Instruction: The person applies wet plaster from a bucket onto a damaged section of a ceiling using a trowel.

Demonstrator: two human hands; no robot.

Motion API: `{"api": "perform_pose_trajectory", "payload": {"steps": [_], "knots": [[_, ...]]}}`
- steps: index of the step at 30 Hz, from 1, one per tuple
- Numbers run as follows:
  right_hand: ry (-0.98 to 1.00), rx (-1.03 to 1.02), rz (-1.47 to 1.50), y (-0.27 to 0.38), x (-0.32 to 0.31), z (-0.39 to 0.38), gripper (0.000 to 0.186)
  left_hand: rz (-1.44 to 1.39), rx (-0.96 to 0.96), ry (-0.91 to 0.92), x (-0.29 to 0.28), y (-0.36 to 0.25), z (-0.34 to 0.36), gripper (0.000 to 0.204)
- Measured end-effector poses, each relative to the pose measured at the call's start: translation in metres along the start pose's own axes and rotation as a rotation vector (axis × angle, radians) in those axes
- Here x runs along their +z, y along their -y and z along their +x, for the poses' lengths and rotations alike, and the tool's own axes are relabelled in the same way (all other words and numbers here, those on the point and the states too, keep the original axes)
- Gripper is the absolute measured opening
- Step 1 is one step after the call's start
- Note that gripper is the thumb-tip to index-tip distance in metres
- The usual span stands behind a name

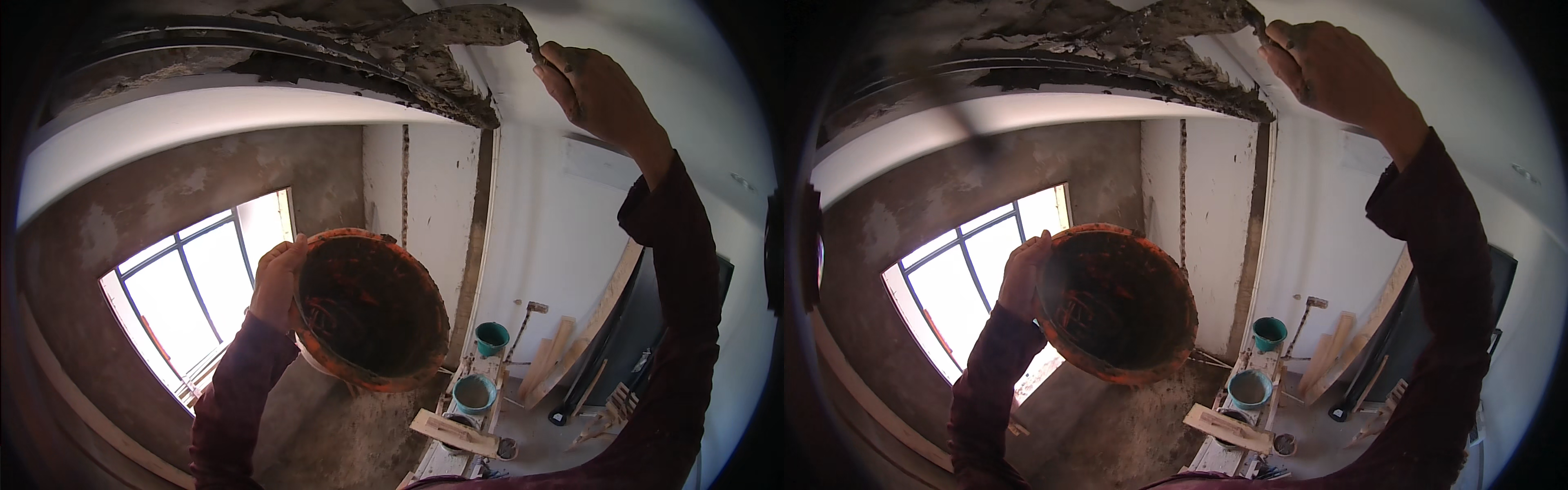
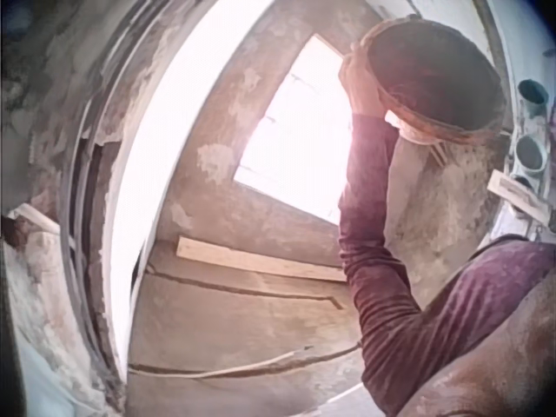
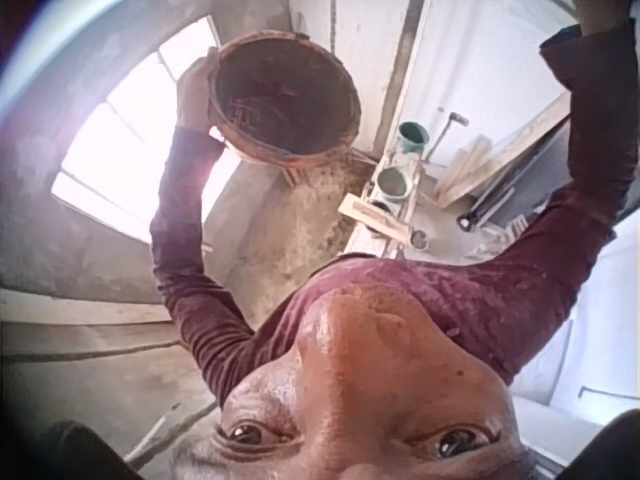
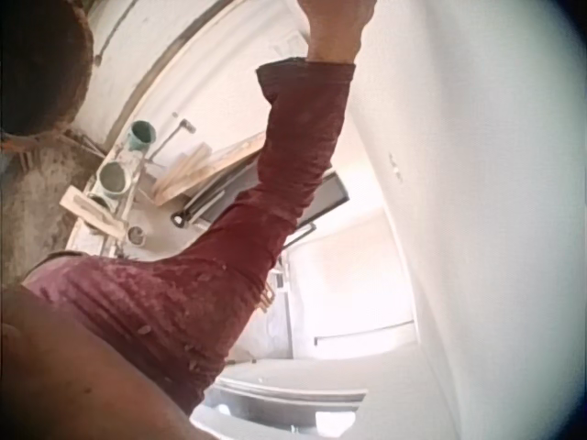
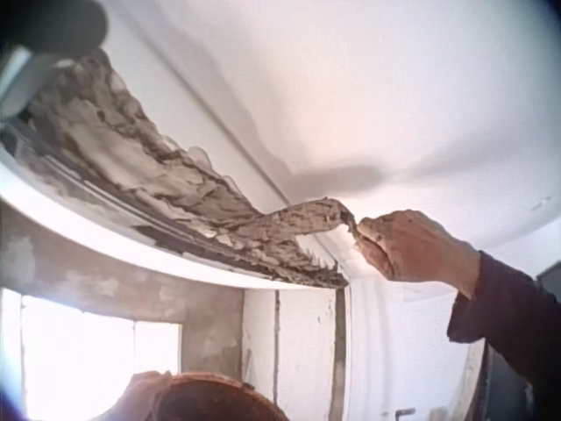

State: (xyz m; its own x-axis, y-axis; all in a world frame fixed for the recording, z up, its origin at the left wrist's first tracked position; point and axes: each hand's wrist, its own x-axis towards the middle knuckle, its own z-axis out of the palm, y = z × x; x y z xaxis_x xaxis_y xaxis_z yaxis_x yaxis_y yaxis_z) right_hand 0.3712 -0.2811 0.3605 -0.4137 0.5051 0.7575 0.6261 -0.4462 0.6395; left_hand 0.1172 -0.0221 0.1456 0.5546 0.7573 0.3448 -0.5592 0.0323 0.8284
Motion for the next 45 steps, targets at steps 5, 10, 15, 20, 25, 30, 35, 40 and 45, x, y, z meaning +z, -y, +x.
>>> {"api": "perform_pose_trajectory", "payload": {"steps": [5, 10, 15, 20, 25, 30, 35, 40, 45], "knots": [[0.036, 0.056, 0.168, -0.005, -0.01, -0.007, 0.027, 0.049, -0.014, 0.011, -0.007, 0.0, -0.016, 0.025], [0.095, 0.097, 0.172, -0.025, -0.018, -0.037, 0.024, 0.083, -0.031, 0.02, -0.023, 0.012, -0.018, 0.024], [0.081, 0.131, 0.265, -0.013, -0.016, -0.044, 0.021, 0.086, -0.074, 0.008, -0.053, 0.032, -0.026, 0.027], [0.086, 0.062, 0.215, -0.006, 0.022, -0.027, 0.023, 0.239, 0.023, 0.099, -0.051, 0.048, -0.031, 0.032], [0.026, -0.041, 0.21, -0.008, 0.063, -0.006, 0.023, 0.154, -0.004, -0.008, -0.062, 0.053, -0.017, 0.032], [0.044, -0.036, 0.176, -0.022, 0.081, 0.01, 0.03, 0.267, -0.072, -0.128, -0.067, 0.056, -0.016, 0.027], [-0.169, -0.195, 0.026, -0.065, 0.11, -0.011, 0.035, 0.604, 0.033, -0.088, -0.079, 0.071, -0.046, 0.029], [0.162, 0.159, 0.196, -0.115, 0.089, -0.148, 0.043, 0.61, -0.065, 0.054, -0.089, 0.106, -0.055, 0.026], [0.614, 0.208, 0.355, 0.057, 0.122, -0.297, 0.043, 0.643, -0.324, -0.105, -0.104, 0.108, -0.087, 0.046]]}}
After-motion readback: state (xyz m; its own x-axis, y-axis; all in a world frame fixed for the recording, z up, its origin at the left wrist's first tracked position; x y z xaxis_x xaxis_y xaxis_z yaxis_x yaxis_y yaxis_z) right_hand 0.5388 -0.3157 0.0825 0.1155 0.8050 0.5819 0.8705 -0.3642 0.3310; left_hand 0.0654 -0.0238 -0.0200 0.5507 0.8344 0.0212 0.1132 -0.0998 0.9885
